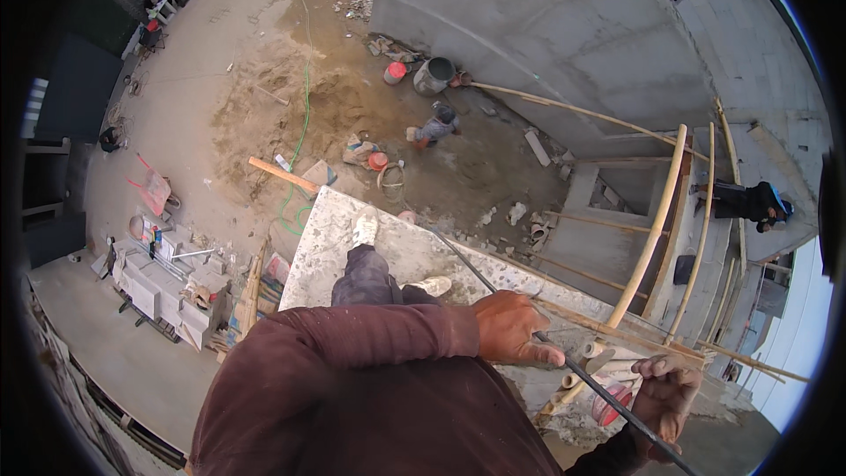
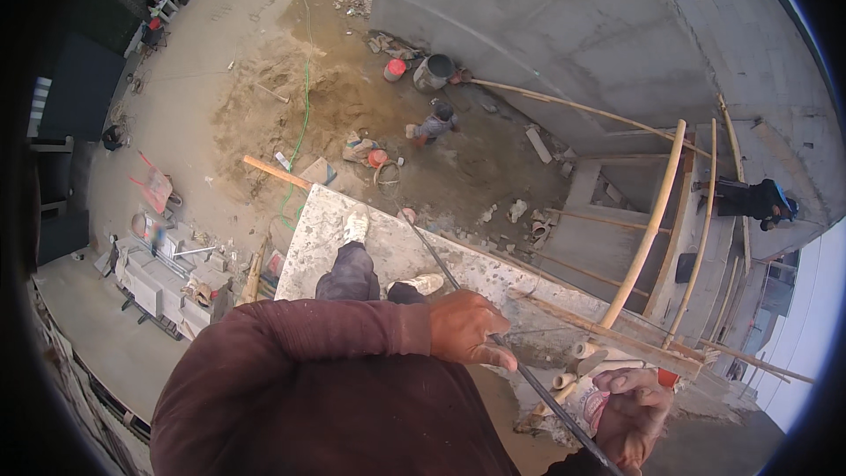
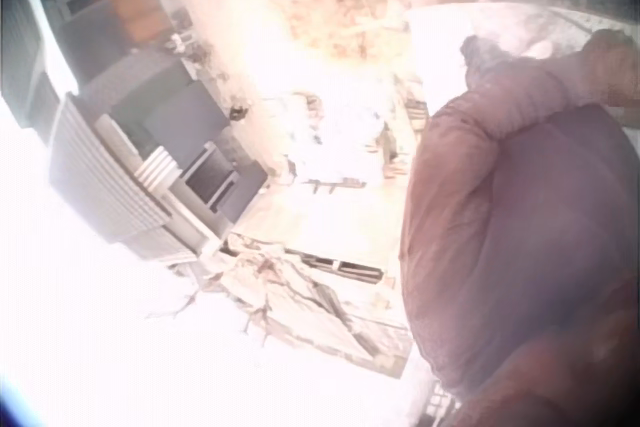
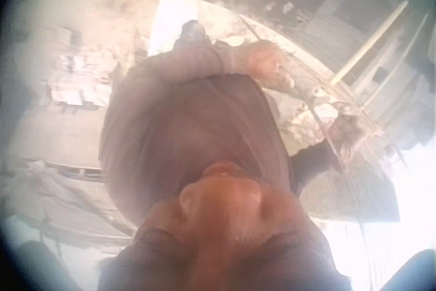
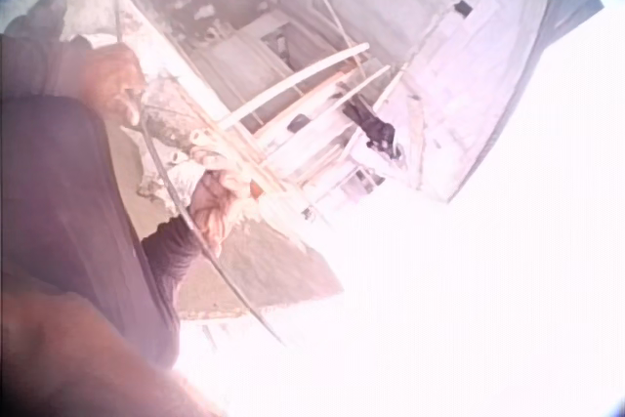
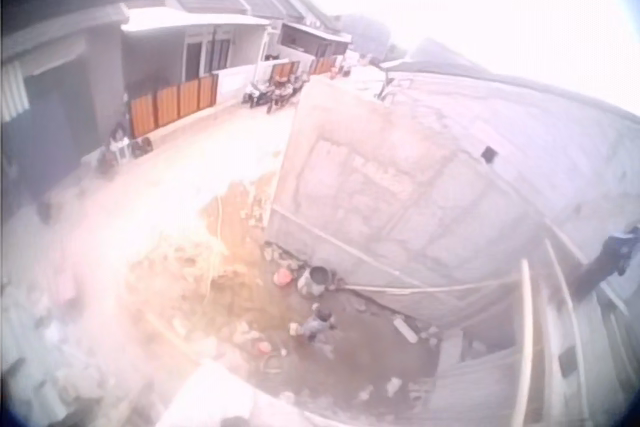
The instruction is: The person applies wet plaster to a concrete wall using a trowel and smooths it. They take plaster from a bucket, spread it onto the wall surface, and then use a wooden float and a trowel to flatten and level the application.
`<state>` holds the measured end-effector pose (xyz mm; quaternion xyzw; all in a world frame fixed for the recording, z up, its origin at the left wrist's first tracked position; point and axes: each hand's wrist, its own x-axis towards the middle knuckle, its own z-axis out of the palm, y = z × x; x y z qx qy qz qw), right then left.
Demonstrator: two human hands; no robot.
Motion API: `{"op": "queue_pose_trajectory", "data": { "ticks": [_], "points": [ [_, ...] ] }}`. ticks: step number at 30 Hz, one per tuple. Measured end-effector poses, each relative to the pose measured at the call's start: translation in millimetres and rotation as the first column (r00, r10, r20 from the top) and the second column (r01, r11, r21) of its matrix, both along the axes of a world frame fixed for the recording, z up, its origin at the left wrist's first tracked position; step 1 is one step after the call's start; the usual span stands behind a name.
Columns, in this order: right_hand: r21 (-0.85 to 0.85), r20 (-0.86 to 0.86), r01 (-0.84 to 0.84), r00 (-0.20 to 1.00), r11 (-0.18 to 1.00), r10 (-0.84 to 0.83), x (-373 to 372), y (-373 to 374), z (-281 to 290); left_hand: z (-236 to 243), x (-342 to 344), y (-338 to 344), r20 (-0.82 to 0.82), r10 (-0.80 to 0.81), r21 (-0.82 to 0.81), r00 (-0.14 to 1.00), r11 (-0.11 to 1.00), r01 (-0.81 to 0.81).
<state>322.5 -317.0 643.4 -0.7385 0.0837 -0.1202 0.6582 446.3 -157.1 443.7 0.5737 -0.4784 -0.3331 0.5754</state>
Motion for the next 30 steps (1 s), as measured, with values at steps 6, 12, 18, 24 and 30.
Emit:
{"op": "queue_pose_trajectory", "data": {
  "ticks": [6,12,18,24,30],
  "points": [
    [-0.261,-0.182,0.094,0.972,0.961,-0.145,12,42,-283,133,-11,-19,-0.012,-0.163,-0.081,0.987,0.984,0.162],
    [0.059,-0.098,0.292,0.953,0.955,-0.286,71,69,-304,230,41,-1,0.059,-0.607,-0.176,0.792,0.775,0.607],
    [-0.125,-0.261,0.12,0.954,0.985,-0.149,43,53,-250,83,44,20,-0.1,0.345,-0.432,0.933,0.83,-0.353],
    [0.131,-0.246,0.083,0.968,0.988,-0.049,38,43,-231,-134,-15,158,0.044,0.651,0.532,0.758,0.627,-0.569],
    [0.115,-0.323,0.162,0.939,0.98,-0.117,40,38,-264,-190,-66,248,0.187,0.831,0.699,0.524,0.262,-0.666]
  ]
}}
